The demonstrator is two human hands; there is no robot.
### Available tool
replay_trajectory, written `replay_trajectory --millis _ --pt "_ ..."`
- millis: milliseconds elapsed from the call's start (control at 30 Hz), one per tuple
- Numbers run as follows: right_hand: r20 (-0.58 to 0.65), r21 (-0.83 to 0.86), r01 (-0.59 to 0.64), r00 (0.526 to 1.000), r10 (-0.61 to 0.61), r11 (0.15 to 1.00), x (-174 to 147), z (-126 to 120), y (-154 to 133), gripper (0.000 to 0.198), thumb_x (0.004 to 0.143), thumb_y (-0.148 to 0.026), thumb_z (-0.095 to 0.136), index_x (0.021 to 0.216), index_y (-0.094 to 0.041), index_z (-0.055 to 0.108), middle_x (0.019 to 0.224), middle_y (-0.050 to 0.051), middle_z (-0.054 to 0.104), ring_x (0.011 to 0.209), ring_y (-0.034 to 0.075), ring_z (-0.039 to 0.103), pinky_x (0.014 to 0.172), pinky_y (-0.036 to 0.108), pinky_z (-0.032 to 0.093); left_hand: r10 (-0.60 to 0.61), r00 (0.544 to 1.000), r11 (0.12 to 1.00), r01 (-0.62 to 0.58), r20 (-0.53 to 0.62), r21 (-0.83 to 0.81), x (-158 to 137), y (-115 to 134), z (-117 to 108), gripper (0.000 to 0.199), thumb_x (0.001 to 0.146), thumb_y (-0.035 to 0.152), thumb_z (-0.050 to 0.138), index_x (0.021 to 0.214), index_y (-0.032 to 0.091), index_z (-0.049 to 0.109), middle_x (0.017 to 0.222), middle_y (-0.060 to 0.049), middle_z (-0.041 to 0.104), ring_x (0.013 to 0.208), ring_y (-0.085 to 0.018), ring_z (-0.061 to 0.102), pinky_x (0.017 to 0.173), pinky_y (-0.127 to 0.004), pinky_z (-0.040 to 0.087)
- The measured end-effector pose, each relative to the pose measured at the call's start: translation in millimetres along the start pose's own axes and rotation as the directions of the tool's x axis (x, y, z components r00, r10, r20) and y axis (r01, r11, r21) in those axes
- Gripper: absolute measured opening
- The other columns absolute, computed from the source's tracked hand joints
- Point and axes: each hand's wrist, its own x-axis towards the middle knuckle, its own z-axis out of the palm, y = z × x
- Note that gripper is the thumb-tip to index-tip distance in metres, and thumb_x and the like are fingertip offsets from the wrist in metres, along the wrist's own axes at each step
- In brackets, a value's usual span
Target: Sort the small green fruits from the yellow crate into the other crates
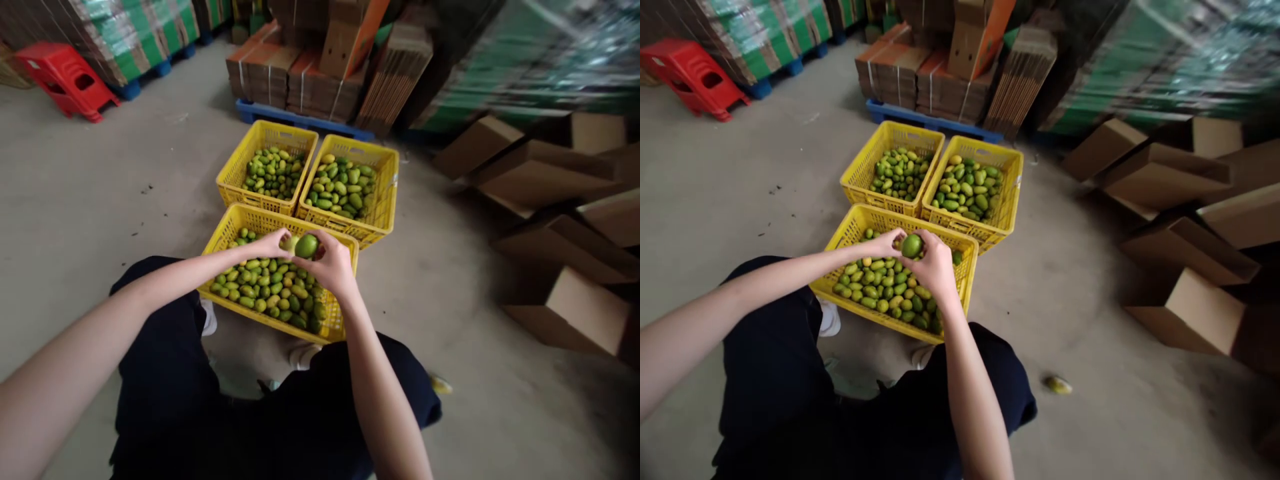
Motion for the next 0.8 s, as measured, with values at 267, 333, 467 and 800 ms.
replay_trajectory --millis 267,333,467,800 --pt "-0.03 0.625 -0.066 0.994 0.108 0.778 -6.1 0.6 -7.1 0.051 0.054 -0.037 0.083 0.097 -0.022 0.06 0.097 0.003 0.069 0.083 0.02 0.065 0.078 0.036 0.054 0.056 0.971 0.875 -0.159 -0.231 -0.457 -61.1 41.0 -22.9 0.064 0.066 0.036 0.083 0.12 0.016 0.056 0.128 -0.014 0.063 0.114 -0.025 0.061 0.103 -0.041 0.045" --pt "-0.041 0.678 -0.039 0.995 0.091 0.734 -10.3 3.4 -11.6 0.052 0.052 -0.035 0.085 0.095 -0.024 0.059 0.101 0.003 0.068 0.087 0.02 0.065 0.081 0.037 0.054 0.076 0.97 0.861 -0.18 -0.231 -0.476 -72.1 41.2 -11.5 0.065 0.063 0.035 0.085 0.119 0.017 0.058 0.127 -0.013 0.063 0.113 -0.024 0.062 0.102 -0.041 0.047" --pt "-0.116 0.68 0.01 0.989 0.094 0.733 -13.3 8.6 -12.7 0.048 0.053 -0.035 0.087 0.089 -0.025 0.058 0.091 0.0 0.065 0.08 0.019 0.064 0.077 0.036 0.055 0.25 0.949 0.893 -0.303 -0.191 -0.333 -79.5 55.8 -7.8 0.061 0.065 0.032 0.085 0.121 0.021 0.062 0.126 -0.011 0.063 0.11 -0.025 0.062 0.094 -0.04 0.052" --pt "-0.244 0.513 0.16 0.969 -0.036 0.843 -19.2 8.3 -14.8 0.049 0.06 -0.045 0.085 0.099 -0.025 0.062 0.101 0.006 0.069 0.098 0.025 0.064 0.09 0.045 0.052 0.441 0.874 0.849 -0.48 -0.207 -0.219 -76.5 66.1 -18.0 0.054 0.074 0.031 0.079 0.125 0.027 0.064 0.125 -0.008 0.061 0.116 -0.025 0.059 0.098 -0.039 0.049"
